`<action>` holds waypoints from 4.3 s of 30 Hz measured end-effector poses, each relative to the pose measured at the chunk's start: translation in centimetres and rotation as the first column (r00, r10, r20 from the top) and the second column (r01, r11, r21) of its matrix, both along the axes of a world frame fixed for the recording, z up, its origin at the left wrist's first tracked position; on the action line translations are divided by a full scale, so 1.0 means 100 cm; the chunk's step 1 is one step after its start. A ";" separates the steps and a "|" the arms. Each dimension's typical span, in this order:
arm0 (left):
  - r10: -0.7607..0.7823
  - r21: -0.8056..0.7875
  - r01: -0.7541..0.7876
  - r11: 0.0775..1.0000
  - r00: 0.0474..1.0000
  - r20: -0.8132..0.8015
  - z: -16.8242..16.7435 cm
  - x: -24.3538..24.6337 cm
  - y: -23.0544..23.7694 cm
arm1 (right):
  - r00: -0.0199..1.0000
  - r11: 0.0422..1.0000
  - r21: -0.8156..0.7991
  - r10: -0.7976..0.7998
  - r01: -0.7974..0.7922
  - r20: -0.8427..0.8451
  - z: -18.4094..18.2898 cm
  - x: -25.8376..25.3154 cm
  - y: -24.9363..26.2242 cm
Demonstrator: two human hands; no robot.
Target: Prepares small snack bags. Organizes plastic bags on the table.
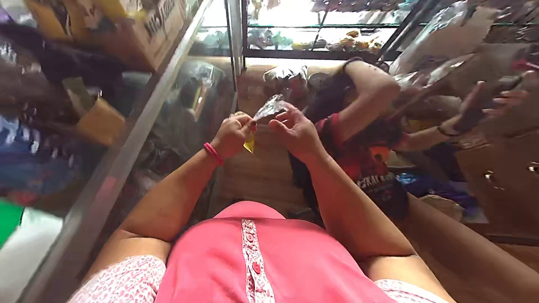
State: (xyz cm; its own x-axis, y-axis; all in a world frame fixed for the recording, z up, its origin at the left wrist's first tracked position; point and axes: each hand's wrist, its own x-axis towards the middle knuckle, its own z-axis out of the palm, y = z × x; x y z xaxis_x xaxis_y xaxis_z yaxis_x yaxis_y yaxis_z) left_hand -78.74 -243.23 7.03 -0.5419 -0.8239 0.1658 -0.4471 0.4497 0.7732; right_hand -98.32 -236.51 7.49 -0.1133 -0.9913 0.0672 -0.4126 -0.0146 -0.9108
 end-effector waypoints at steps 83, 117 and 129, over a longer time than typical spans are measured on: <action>-0.935 -0.071 0.934 -0.351 -0.354 -0.032 -0.047 -1.413 -0.540 | -0.286 -0.312 0.167 -0.945 0.935 -0.159 -0.018 -1.034 -0.363; -0.973 0.108 0.973 -0.206 -0.215 0.085 -0.122 -1.659 -0.486 | 0.074 0.086 -0.073 -0.985 0.994 -0.155 -0.127 -1.394 -0.359; -0.998 0.311 0.948 -0.060 -0.066 0.009 -0.194 -1.924 -0.514 | 0.139 0.045 0.143 -0.637 0.989 -0.758 -0.229 -1.525 -0.354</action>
State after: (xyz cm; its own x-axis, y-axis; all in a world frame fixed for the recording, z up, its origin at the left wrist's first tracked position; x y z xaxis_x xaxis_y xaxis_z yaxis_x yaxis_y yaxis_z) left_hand -271.16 -294.64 -12.41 -0.7967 0.5953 -0.1042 0.2163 0.4418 0.8706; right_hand -250.78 -271.87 -15.46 -0.9996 -0.0243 -0.0135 -0.0198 0.9630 -0.2688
